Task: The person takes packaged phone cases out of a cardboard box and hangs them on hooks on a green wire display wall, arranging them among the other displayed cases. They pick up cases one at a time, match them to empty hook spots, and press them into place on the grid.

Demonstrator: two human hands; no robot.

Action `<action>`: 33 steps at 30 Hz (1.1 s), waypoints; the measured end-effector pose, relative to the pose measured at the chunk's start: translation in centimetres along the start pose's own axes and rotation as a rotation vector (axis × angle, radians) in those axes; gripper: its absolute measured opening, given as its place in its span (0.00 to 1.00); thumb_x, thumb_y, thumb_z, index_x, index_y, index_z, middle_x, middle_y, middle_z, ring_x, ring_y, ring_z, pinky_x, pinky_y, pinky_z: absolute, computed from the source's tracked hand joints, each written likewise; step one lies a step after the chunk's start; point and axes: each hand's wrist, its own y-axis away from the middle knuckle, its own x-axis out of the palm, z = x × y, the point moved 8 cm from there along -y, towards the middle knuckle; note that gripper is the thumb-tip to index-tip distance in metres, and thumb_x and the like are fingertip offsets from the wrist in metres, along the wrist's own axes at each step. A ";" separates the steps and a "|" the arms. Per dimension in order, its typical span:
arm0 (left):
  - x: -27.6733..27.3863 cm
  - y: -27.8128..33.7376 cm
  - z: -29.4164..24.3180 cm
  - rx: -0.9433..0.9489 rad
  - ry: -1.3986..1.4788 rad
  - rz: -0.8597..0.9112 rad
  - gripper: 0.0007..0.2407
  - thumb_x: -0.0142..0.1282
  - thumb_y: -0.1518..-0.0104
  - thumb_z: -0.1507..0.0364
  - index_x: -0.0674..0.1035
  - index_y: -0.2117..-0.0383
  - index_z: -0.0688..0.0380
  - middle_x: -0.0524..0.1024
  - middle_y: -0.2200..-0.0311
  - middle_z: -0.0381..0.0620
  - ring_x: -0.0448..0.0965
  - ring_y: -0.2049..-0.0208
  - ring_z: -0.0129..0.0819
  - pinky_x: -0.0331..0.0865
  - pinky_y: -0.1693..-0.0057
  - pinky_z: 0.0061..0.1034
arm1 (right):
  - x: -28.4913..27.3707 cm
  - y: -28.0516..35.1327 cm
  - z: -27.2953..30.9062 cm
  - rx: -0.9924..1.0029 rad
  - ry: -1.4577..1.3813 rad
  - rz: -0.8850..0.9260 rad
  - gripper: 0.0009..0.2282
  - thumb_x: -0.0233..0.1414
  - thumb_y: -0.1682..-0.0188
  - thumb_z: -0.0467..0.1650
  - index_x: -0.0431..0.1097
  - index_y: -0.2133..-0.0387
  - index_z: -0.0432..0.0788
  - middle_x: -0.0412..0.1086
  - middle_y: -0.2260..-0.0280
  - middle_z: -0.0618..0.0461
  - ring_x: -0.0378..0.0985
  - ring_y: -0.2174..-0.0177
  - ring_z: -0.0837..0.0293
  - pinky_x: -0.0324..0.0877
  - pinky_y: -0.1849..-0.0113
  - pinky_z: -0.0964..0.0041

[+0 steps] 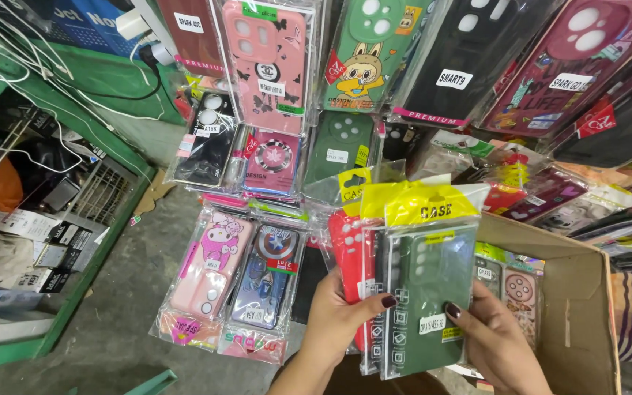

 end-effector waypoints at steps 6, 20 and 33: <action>-1.6 -0.5 -1.0 0.059 0.004 -0.078 0.17 0.59 0.41 0.75 0.74 0.46 0.62 0.80 0.53 0.45 0.79 0.53 0.26 0.73 0.45 0.25 | 0.8 -0.3 3.4 -0.117 0.006 -0.073 0.25 0.50 0.52 0.20 0.60 0.39 0.36 0.73 0.51 0.45 0.75 0.53 0.54 0.70 0.52 0.55; -3.1 -0.2 1.2 0.051 -0.119 -0.103 0.17 0.54 0.37 0.74 0.71 0.42 0.62 0.79 0.50 0.48 0.77 0.52 0.29 0.72 0.46 0.28 | -1.5 0.1 1.3 -0.066 0.004 -0.108 0.23 0.50 0.52 0.21 0.64 0.40 0.34 0.73 0.53 0.44 0.75 0.55 0.54 0.70 0.53 0.55; -2.6 4.3 -8.2 0.391 -0.407 -0.027 0.38 0.67 0.46 0.63 0.59 0.32 0.64 0.64 0.34 0.52 0.62 0.32 0.39 0.55 0.28 0.36 | 6.6 -1.5 3.5 -0.034 0.663 0.173 0.38 0.54 0.57 0.20 0.47 0.31 0.47 0.71 0.47 0.42 0.72 0.47 0.51 0.64 0.48 0.56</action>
